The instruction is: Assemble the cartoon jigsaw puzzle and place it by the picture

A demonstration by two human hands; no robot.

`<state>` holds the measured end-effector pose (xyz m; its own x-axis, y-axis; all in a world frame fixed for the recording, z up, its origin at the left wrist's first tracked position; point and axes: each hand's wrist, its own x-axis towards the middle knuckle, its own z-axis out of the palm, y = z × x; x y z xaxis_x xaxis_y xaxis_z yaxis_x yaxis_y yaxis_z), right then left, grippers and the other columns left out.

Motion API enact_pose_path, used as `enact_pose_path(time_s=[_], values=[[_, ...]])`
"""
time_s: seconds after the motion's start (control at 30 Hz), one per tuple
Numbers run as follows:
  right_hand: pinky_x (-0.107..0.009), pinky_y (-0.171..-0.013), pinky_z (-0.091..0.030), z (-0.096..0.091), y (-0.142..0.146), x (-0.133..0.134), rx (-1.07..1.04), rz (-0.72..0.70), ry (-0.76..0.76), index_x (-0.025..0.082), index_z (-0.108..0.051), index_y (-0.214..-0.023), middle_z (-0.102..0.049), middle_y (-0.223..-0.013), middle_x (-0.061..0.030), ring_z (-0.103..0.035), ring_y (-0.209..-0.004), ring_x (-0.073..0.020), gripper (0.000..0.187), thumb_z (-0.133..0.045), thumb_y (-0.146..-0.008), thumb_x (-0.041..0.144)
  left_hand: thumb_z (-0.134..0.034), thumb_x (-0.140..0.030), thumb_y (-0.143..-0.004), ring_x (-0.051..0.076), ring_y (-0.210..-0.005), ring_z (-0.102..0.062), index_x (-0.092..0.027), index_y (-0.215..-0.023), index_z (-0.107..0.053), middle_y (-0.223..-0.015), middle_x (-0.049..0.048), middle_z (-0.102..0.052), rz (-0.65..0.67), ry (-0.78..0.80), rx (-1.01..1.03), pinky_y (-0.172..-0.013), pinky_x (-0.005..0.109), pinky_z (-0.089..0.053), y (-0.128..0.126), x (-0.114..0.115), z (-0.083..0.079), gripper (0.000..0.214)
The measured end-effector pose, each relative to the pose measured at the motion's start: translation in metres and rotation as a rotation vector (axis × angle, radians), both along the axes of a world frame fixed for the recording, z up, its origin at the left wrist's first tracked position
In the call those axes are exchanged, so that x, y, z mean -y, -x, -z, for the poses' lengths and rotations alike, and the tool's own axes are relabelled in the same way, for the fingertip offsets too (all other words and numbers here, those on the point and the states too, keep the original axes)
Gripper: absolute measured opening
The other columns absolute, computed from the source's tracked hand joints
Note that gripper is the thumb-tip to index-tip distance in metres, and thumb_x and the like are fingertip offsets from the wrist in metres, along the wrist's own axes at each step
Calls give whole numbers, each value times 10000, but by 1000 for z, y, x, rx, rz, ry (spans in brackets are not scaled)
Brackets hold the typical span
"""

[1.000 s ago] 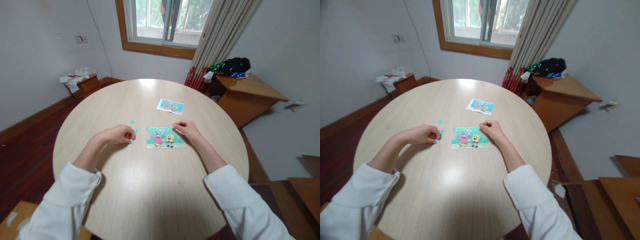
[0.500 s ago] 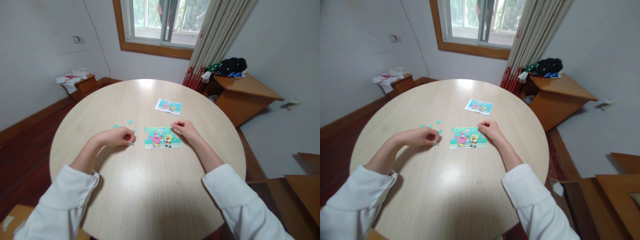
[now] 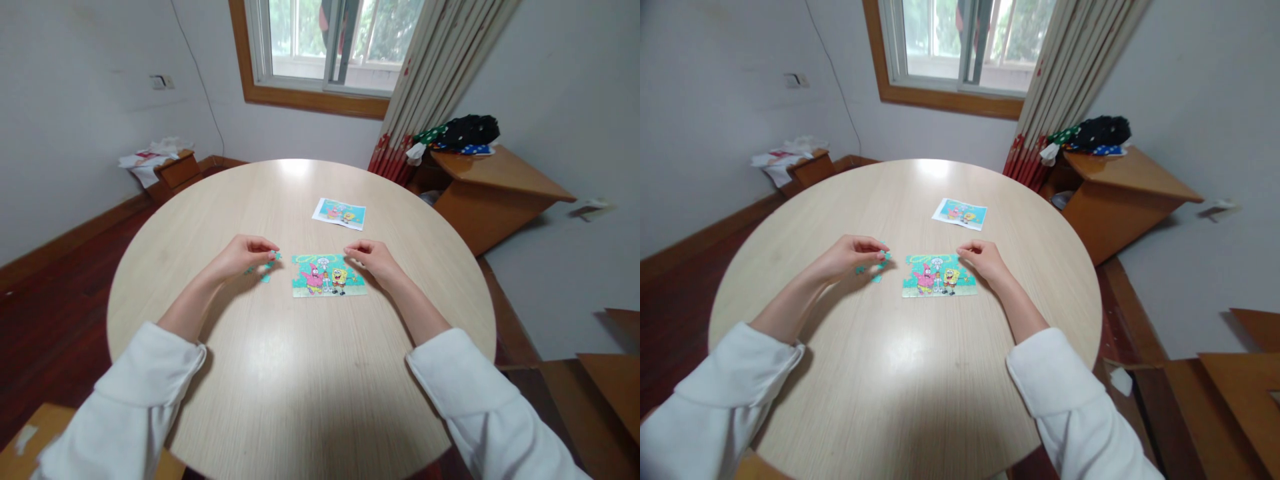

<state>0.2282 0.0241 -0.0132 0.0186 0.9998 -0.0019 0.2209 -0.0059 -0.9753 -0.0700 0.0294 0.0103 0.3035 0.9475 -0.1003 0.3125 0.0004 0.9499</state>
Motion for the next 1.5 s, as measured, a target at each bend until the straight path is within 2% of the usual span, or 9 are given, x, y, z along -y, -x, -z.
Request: enact_pose_path(time_s=[0.17,0.27,0.37,0.43,0.63,0.83,1.07,1.3,1.5], values=[[-300,-614,-420,3,1,-2,33,55,-49,176,-640,-674,-609,-661,-15,-526,-624,-140,289,-703,-586,444,-749,-268,-644,162,-742,-642,-141,-924,-626,-785,50,-697,-20,25,74,-658,282,-477,-9,2,2,331],[-303,-594,-422,4,3,-4,92,143,-162,185,-628,-675,-618,-675,-30,-531,-630,-154,292,-667,-613,468,-771,-304,-624,159,-694,-643,-143,-876,-593,-705,28,-678,-3,25,117,-618,272,-468,-18,6,4,348],[-304,-595,-435,0,10,0,115,149,-227,190,-634,-694,-634,-709,-42,-550,-654,-165,272,-639,-653,459,-771,-322,-632,147,-624,-626,-140,-823,-582,-648,22,-659,13,53,117,-556,252,-438,-28,10,5,325],[-307,-612,-450,-4,19,6,99,85,-247,191,-650,-725,-648,-741,-47,-566,-675,-169,255,-622,-687,442,-765,-324,-644,146,-606,-622,-136,-799,-593,-628,25,-655,15,71,116,-550,255,-438,-35,14,4,299],[-315,-714,-478,-8,45,28,135,-272,-282,201,-718,-936,-687,-878,-63,-606,-768,-167,261,-630,-744,356,-769,-358,-633,150,-607,-626,-128,-735,-651,-630,35,-665,46,26,172,-638,306,-494,-54,22,10,279],[-327,-742,-484,-3,52,34,85,-403,-235,205,-708,-1030,-697,-893,-64,-616,-794,-170,300,-628,-767,323,-759,-372,-655,169,-654,-656,-132,-739,-654,-659,50,-692,84,16,204,-703,330,-515,-62,25,19,275],[-294,-658,-466,-3,51,30,-40,-381,-157,167,-706,-982,-676,-782,-42,-594,-692,-144,343,-673,-716,381,-756,-375,-678,166,-661,-671,-141,-846,-590,-653,35,-694,115,78,355,-749,344,-510,-61,26,18,332],[-297,-663,-470,-8,50,29,-118,-344,-129,172,-718,-874,-684,-760,-35,-596,-677,-140,296,-716,-657,373,-761,-326,-690,147,-675,-668,-169,-813,-510,-664,12,-687,158,106,448,-770,332,-500,-59,26,17,320],[-285,-615,-463,-3,47,26,-115,-303,-92,166,-719,-848,-675,-716,-29,-583,-628,-132,323,-739,-626,400,-739,-246,-685,140,-637,-664,-178,-749,-467,-654,5,-682,155,179,528,-759,334,-505,-58,27,14,288]])
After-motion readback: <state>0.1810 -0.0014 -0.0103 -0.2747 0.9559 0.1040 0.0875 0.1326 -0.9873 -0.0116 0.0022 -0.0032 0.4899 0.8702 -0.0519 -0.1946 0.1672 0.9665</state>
